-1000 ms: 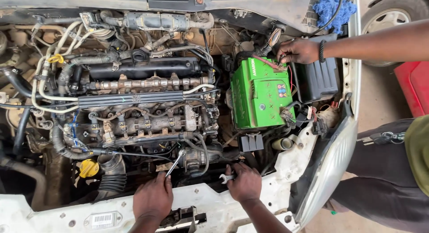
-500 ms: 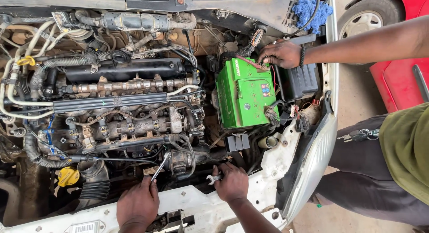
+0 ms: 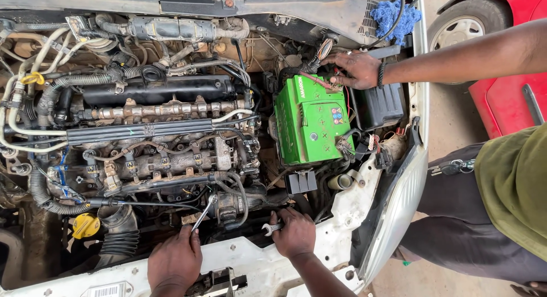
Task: Repairing or maintaining components inside the engine bay of a white car using wrenches.
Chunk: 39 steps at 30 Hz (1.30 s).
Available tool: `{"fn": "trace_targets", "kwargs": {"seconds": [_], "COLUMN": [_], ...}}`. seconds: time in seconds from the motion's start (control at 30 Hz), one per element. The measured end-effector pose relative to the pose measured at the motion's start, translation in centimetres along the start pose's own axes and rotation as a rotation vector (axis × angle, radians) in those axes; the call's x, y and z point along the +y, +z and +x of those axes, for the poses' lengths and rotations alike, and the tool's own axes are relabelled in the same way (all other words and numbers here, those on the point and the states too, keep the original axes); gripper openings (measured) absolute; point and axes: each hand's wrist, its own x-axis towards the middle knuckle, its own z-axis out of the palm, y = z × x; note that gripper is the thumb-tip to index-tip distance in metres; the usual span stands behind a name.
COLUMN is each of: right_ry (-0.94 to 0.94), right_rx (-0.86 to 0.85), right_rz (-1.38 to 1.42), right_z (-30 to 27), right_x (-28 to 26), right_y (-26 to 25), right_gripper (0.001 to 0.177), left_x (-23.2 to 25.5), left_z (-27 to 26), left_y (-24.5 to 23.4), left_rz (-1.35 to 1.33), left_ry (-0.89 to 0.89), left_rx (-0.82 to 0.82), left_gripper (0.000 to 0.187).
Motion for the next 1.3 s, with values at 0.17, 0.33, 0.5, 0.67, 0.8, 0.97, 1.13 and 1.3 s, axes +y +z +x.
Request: {"fn": "trace_targets", "kwargs": {"seconds": [0.17,0.33,0.5,0.67,0.8,0.97,1.13,1.3], "right_ry": [0.0,-0.046,0.049,0.033,-0.009,0.023,0.036,0.006], "right_rx": [-0.007,-0.016,-0.122,-0.094,-0.011,-0.051,-0.089,-0.041], "right_rz": [-0.011,-0.036,-0.11,-0.1,-0.107,-0.093,-0.084,-0.031], "right_z": [0.0,0.1,0.0,0.0,-0.1,0.1,0.1,0.0], "right_x": [0.3,0.1,0.2,0.2,0.8,0.3,0.0,0.1], "right_y": [0.0,0.4,0.3,0.5,1.1,0.3,0.0,0.0], "right_gripper": [0.027,0.027,0.018,0.015,0.017,0.023,0.025,0.025], "left_x": [0.2,-0.5,-0.5,-0.7,-0.6,-0.2,-0.1,-0.1], "left_z": [0.0,0.0,-0.1,-0.1,0.0,-0.1,-0.1,0.0], "left_y": [0.2,0.8,0.8,0.9,0.8,0.2,0.1,0.3], "left_rz": [-0.028,-0.099,-0.136,-0.113,-0.103,-0.069,-0.015,-0.006], "left_ry": [0.018,0.049,0.099,0.094,0.085,0.055,0.013,0.009], "left_rx": [0.007,0.128,0.144,0.123,0.114,0.07,0.013,0.02], "left_gripper": [0.039,0.036,0.036,0.038,0.041,0.04,0.041,0.042]}}
